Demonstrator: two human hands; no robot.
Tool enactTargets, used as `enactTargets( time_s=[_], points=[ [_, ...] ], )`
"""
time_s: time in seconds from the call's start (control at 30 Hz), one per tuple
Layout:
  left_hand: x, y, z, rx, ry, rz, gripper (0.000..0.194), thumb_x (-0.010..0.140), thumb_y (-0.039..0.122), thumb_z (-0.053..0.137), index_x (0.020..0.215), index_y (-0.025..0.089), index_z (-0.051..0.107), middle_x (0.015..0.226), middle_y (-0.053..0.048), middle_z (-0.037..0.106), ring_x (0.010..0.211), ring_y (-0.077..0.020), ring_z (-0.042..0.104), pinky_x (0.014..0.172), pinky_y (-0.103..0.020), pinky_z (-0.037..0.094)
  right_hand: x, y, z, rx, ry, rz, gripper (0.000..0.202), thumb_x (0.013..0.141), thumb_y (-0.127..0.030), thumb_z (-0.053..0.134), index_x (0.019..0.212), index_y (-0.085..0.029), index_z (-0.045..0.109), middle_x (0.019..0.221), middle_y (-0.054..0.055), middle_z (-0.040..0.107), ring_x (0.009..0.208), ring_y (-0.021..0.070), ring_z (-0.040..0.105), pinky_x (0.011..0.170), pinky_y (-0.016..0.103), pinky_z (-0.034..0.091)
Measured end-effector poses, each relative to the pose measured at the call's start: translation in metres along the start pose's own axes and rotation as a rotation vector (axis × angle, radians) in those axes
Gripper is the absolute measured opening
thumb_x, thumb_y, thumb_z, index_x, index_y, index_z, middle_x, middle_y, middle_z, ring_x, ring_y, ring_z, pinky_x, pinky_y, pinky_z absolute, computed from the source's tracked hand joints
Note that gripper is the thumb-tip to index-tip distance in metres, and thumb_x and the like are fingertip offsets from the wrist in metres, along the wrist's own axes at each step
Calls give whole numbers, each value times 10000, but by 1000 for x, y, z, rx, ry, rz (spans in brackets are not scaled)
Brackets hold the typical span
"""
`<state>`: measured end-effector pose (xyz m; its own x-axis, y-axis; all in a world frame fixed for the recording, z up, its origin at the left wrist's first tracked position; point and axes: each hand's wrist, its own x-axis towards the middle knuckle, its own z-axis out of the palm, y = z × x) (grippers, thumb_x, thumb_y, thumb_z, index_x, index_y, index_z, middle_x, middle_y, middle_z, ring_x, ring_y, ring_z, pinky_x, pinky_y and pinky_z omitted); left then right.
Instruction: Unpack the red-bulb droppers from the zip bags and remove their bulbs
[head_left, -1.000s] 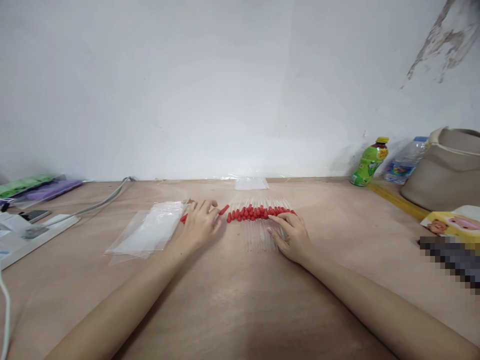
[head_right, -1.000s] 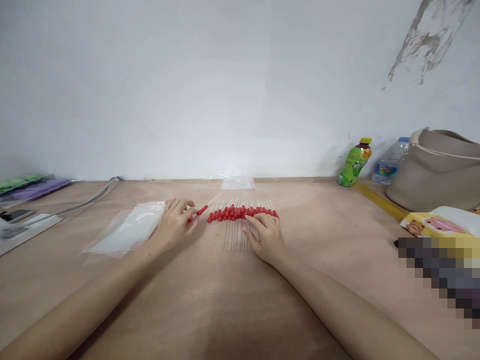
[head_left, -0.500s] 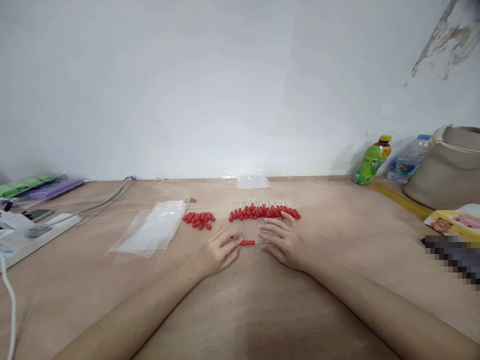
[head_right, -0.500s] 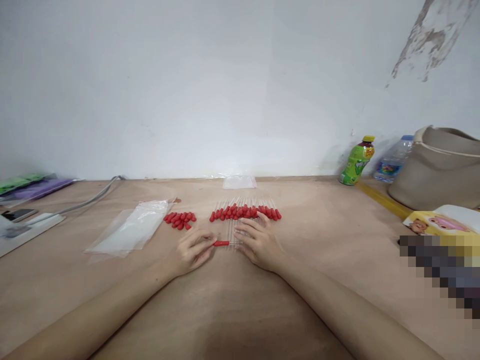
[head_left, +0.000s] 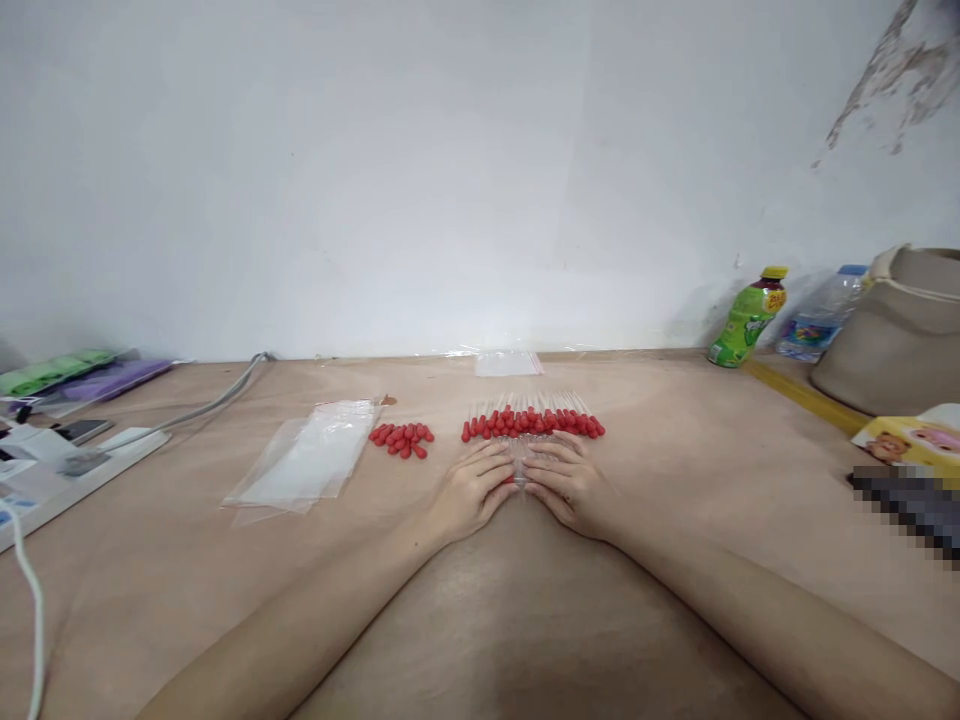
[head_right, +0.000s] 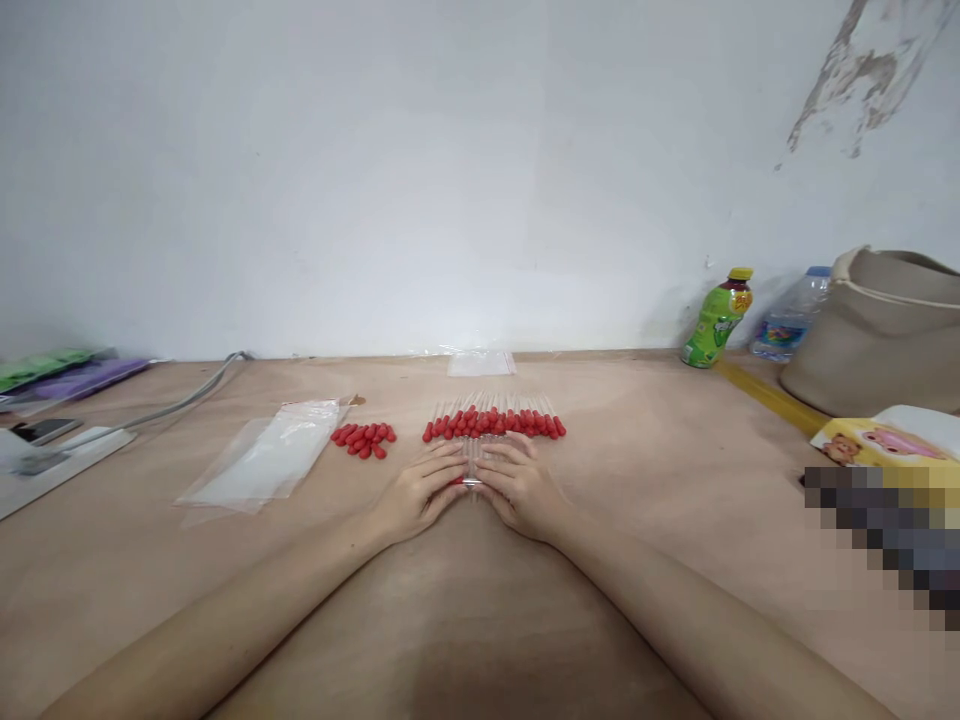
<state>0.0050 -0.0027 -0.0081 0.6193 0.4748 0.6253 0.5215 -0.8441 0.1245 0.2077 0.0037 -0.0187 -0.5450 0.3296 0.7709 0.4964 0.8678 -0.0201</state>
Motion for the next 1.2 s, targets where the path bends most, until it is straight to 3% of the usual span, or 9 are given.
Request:
enactTargets(
  time_s=[0.17, 0.37, 0.83, 1.2],
  points=[
    [-1, 1, -2, 37, 18, 49, 258, 859, 224, 468, 1092, 150, 550, 1083, -88, 623, 1119, -202, 504, 990, -426, 381, -3, 4, 7, 93, -29, -16, 232, 834, -214, 508, 1048, -153, 576, 1035, 89, 641, 999, 174, 570, 895, 357, 455],
    [-1, 2, -3, 107, 37, 116, 268, 856, 188, 468, 1112, 131, 527, 1101, -87, 614, 1143, -197, 481, 999, -419, 377, 0, 1, 5, 132, -47, -57, 215, 847, -163, 466, 1038, -141, 561, 1007, 100, 648, 963, 171, 592, 895, 364, 470],
    [-4, 6, -15, 95, -66, 152, 171, 864, 178, 431, 949, 136, 573, 1048, -79, 639, 1118, -189, 504, 1067, -474, 233, 3, -8, -5, 49, -33, -170, 133, 825, -119, 486, 918, -125, 581, 925, 83, 660, 910, 143, 596, 900, 308, 468],
    [-6, 5, -18, 80, -95, 151, 159, 864, 189, 438, 945, 126, 559, 1028, -86, 646, 1109, -192, 512, 1053, -447, 287, 0, -7, -7, -10, 20, -239, 179, 807, -97, 511, 973, -96, 577, 958, 108, 659, 972, 170, 587, 926, 335, 466]
  ],
)
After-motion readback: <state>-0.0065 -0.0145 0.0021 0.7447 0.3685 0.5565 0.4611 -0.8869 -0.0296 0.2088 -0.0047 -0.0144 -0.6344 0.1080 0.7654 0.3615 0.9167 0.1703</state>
